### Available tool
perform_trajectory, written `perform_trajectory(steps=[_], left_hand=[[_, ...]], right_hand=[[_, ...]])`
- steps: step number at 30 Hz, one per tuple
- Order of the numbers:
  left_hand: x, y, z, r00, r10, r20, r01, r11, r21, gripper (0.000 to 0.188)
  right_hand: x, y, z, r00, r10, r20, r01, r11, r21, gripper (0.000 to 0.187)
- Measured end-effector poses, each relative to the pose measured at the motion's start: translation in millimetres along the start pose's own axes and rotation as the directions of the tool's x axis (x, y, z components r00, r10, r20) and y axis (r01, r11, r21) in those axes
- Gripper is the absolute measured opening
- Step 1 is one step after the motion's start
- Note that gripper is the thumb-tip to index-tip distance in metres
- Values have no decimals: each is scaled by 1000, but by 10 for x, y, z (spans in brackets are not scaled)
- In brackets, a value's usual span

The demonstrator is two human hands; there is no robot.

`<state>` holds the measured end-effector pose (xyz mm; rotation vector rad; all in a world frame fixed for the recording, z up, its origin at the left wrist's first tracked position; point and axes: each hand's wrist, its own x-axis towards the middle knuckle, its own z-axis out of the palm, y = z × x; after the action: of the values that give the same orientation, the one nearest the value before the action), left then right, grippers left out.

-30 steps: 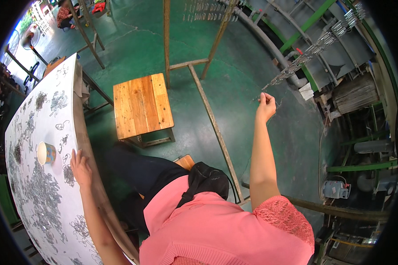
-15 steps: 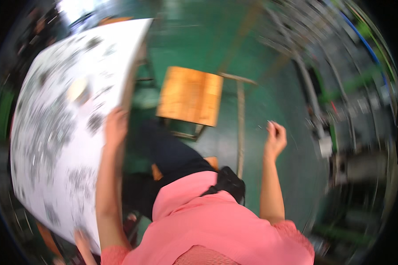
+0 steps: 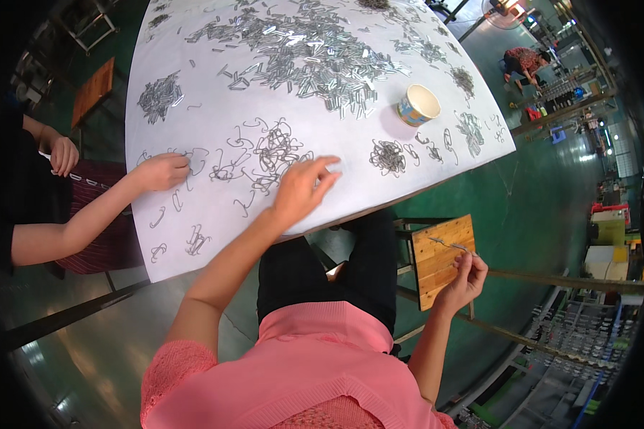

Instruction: The person sits at a table and repeatedly picks up small metal paperclips, linking them together by hand to form a chain. They occasionally place the growing chain onto a nearby metal rack. The task involves repetitive manual manipulation of the clips without the use of tools.

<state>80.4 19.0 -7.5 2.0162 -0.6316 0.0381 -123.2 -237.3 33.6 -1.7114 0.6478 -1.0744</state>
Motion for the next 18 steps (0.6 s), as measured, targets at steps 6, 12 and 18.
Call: perform_trajectory(steps=[6, 12, 18], left_hand=[[549, -376, -414, 911, 284, -300, -19, 755, 656, 24], [873, -543, -110, 991, -71, -112, 100, 954, 284, 22], [1336, -603, 535, 964, -202, -170, 260, 836, 483, 21]], right_hand=[[-25, -190, 509, 979, 8, 205, -28, 995, 97, 6], [-66, -142, 549, 925, 44, 377, -75, 995, 67, 9], [-86, 20, 623, 882, 67, 466, -88, 996, 22, 10]])
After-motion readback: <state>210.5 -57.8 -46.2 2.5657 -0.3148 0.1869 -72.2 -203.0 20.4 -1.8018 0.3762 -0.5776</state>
